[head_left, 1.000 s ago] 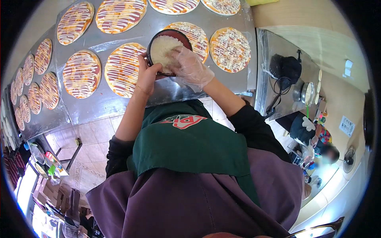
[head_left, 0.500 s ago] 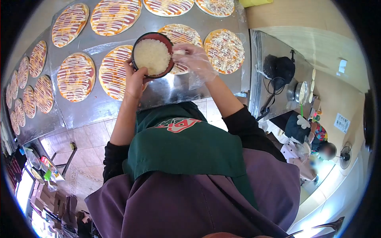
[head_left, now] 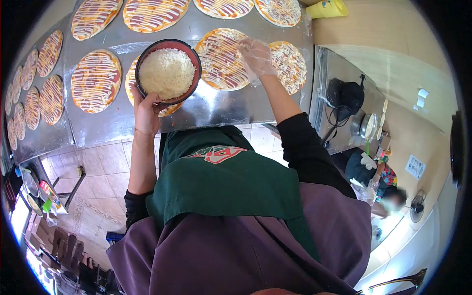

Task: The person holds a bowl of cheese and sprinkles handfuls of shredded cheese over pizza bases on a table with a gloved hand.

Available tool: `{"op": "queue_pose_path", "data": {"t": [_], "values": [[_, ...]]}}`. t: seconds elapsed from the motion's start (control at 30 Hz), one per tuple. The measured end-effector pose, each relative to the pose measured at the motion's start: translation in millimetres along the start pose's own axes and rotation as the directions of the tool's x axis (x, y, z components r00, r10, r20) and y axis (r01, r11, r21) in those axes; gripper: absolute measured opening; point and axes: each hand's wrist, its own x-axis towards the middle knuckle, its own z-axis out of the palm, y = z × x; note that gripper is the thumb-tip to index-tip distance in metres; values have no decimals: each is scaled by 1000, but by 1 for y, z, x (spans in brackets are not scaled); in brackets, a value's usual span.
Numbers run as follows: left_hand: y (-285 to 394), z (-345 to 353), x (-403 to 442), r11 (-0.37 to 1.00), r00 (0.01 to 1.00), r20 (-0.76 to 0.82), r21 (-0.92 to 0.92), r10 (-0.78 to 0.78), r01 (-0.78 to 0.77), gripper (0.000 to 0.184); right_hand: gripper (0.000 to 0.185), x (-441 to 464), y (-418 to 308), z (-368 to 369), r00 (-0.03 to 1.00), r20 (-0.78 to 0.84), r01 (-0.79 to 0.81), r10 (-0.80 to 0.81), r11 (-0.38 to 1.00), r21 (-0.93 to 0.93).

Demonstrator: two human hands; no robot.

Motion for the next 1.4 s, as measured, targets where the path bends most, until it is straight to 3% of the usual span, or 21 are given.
{"op": "queue_pose_path", "data": {"t": [0.1, 0.17, 0.3, 0.37, 0.57, 0.7, 0.77, 0.9, 0.97, 1.0, 1.07, 1.2, 1.3, 1.4], "values": [[5, -2, -9, 999, 1000, -6, -23, 26, -26, 64, 21, 12, -3, 9, 994, -1, 112, -113, 990, -81], [10, -2, -14, 999, 999, -16, -39, 32, -33, 63, 21, 15, -13, 12, 998, 31, 57, -61, 991, 123], [10, -10, -16, 997, 999, -23, -67, 37, -39, 60, 24, 8, -31, 15, 991, 59, 105, -116, 981, 161], [9, -13, -16, 996, 999, -23, -73, 43, -45, 59, 25, 2, -40, 12, 976, 213, 35, -56, 994, 103], [10, -17, -15, 995, 999, -21, -84, 44, -46, 58, 22, -17, -25, 2, 956, 285, 28, -65, 991, 132], [10, -18, -15, 996, 999, -13, -78, 35, -36, 59, 21, -19, -6, -3, 991, 130, 3, -32, 977, 215], [12, -15, -15, 996, 999, -13, -80, 34, -35, 59, 21, -15, -8, -9, 978, 122, -184, 167, 972, 147], [11, -14, -14, 997, 1000, 0, -71, 14, -14, 60, 21, -18, -13, -7, 982, 143, -156, 123, 956, 248], [8, -15, -12, 997, 1000, 5, -79, 10, -10, 60, 21, -22, -10, 0, 988, 152, -51, 8, 957, 286], [7, -16, -12, 996, 1000, 8, -88, 8, -8, 60, 21, -24, -12, -3, 988, 154, -54, 9, 957, 286], [8, -14, -13, 997, 1000, 6, -76, 11, -10, 60, 27, -31, -16, -11, 941, 335, -109, 52, 982, 154], [7, -13, -12, 997, 1000, 2, -77, 12, -12, 61, 28, -48, -13, -8, 926, 379, -57, -5, 987, 153], [0, -18, -9, 995, 1000, 17, -96, -5, 7, 65, 19, -58, -19, -3, 935, 353, -124, 37, 966, 228], [0, -16, -10, 996, 1000, 12, -93, -1, 2, 68, 19, -63, -21, -3, 934, 356, -26, -9, 995, 93]]}}
